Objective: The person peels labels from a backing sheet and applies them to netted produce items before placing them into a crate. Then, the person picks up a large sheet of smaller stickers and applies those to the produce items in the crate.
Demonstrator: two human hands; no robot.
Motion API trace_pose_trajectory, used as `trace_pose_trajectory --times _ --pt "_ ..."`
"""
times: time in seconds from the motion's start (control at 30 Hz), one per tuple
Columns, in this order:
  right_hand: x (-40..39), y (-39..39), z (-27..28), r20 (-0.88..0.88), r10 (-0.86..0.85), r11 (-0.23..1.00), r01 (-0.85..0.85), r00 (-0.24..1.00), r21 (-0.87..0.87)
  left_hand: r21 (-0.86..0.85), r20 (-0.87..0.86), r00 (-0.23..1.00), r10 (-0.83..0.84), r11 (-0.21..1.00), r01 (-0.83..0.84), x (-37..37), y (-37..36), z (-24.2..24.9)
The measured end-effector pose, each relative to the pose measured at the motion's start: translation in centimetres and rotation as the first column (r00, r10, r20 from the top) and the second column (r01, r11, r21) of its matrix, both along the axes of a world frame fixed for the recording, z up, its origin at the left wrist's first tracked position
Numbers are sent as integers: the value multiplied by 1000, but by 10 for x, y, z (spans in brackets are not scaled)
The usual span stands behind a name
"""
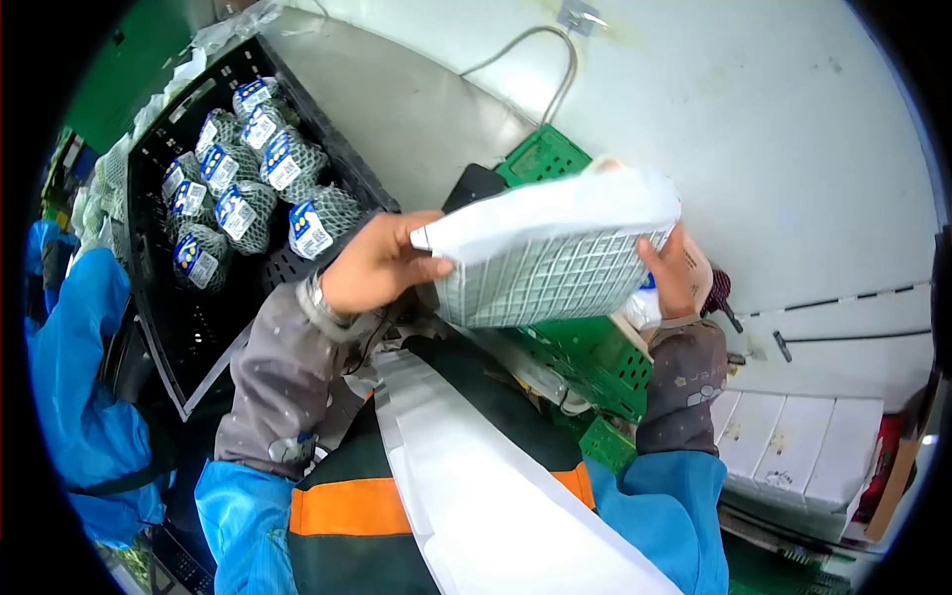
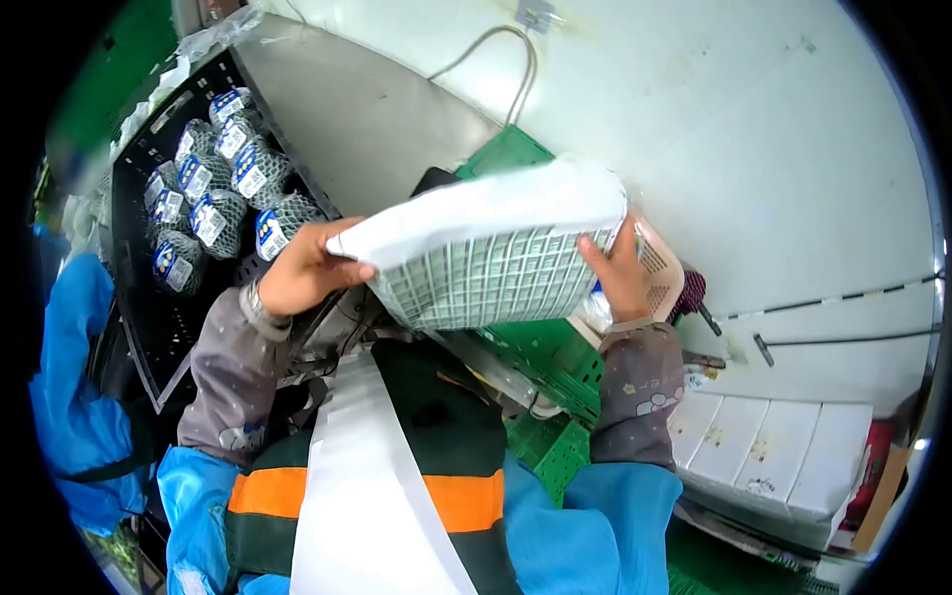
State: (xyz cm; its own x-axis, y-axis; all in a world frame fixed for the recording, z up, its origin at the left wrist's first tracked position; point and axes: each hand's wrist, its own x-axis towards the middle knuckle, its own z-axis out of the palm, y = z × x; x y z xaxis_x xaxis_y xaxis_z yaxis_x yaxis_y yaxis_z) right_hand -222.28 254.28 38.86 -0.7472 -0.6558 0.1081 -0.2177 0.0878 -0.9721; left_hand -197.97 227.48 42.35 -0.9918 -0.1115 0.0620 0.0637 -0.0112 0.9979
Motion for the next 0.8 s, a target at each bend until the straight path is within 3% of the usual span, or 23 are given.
trace_pose_trajectory --times 0.07,0.1,0.13,0.17,0.23,0.27,0.33,0.37,0.43,0.5,0.53,0.57,0.63,0.67,0.73,0.8 --pt "9 -11 -18 117 76 989 -60 990 -137 -88 5 998 61 994 -60 25 0 10" --pt "25 -17 -18 135 113 980 -88 984 -181 -303 -58 994 96 947 -109 42 -4 5" --pt "40 -21 -14 59 74 972 -59 995 -226 -421 -75 984 160 890 -177 62 -4 9" --pt "47 -22 -10 -19 158 964 -159 987 -215 -531 -93 972 217 815 -233 80 0 13" --pt "82 -34 0 164 10 906 61 986 -419 -514 -260 868 423 700 -495 103 10 7" --pt "85 -39 3 90 -1 919 36 996 -393 -377 -253 812 525 720 -583 110 14 -3" --pt "90 -52 6 -72 -7 937 -19 997 -350 -139 -240 782 576 777 -615 115 16 -14" --pt "90 -58 7 -56 17 937 -35 998 -347 -25 -221 756 616 771 -636 113 17 -14" --pt "89 -67 9 -26 71 938 -76 997 -338 -4 -300 700 647 733 -680 109 13 -14" --pt "88 -77 8 -106 63 953 -91 992 -289 -426 -146 801 580 694 -580 120 -1 9" --pt "79 -75 6 -135 102 967 -130 986 -218 -310 -195 758 623 693 -650 115 1 10" --pt "73 -78 5 -165 140 975 -164 976 -148 -302 -169 729 663 669 -679 118 0 7" --pt "69 -87 7 -66 189 964 -198 980 -179 -287 -123 669 733 619 -731 125 -3 -2" --pt "64 -92 6 -49 207 959 -213 977 -187 -135 -145 621 770 606 -784 123 -3 4" --pt "72 -110 18 75 254 947 -232 964 -222 -145 -144 612 777 596 -790 129 -5 4" --pt "70 -119 20 80 300 941 -282 951 -185 -225 -107 595 797 563 -795 137 -6 6"
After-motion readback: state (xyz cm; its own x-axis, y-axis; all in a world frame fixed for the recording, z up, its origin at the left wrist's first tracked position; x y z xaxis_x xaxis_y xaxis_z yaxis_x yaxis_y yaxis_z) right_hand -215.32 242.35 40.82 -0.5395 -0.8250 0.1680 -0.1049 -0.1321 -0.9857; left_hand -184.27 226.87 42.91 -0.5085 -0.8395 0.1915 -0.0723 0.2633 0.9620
